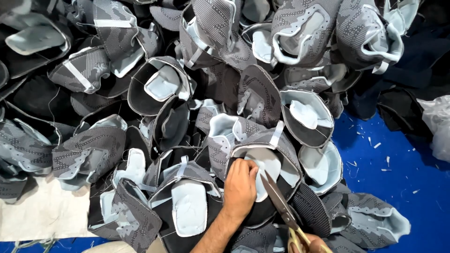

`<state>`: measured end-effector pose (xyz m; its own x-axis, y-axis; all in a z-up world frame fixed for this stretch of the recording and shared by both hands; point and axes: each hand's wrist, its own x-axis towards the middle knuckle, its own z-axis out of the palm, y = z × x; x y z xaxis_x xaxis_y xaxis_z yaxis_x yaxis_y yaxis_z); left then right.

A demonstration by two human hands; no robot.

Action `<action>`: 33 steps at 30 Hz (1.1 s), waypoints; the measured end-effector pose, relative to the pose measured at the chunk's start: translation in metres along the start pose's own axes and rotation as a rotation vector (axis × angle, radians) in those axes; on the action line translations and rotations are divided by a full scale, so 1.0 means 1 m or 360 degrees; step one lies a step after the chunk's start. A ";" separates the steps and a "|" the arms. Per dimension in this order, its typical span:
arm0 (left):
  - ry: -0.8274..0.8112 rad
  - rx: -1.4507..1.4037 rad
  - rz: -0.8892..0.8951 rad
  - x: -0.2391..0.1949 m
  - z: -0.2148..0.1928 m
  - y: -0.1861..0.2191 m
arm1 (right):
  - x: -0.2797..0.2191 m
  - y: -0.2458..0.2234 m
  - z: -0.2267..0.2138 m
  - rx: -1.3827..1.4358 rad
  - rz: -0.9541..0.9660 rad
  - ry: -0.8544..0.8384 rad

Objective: The person trims excess material from shoe upper components using scissors.

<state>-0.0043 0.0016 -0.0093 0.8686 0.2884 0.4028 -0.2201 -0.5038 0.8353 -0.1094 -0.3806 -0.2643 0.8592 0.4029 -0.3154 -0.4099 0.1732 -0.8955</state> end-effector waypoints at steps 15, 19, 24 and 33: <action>0.0428 -0.0786 -0.0753 0.015 -0.047 -0.018 | 0.001 -0.020 -0.014 -0.0292 0.0292 -0.0194; 0.1109 0.0681 -0.0116 0.049 -0.121 0.054 | -0.005 -0.035 -0.014 -0.0173 0.0231 -0.0443; 0.0245 0.0178 -0.0101 -0.004 -0.062 0.014 | -0.009 -0.031 -0.019 0.0186 0.0210 -0.0674; 0.0262 -0.2370 -0.0580 0.006 -0.056 -0.043 | 0.006 0.057 -0.109 0.0114 0.0616 -0.0504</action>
<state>-0.0142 0.0701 -0.0216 0.9370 0.3453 0.0525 -0.3299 0.8253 0.4583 -0.0940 -0.4664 -0.3521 0.5095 0.7008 -0.4992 -0.7095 0.0139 -0.7046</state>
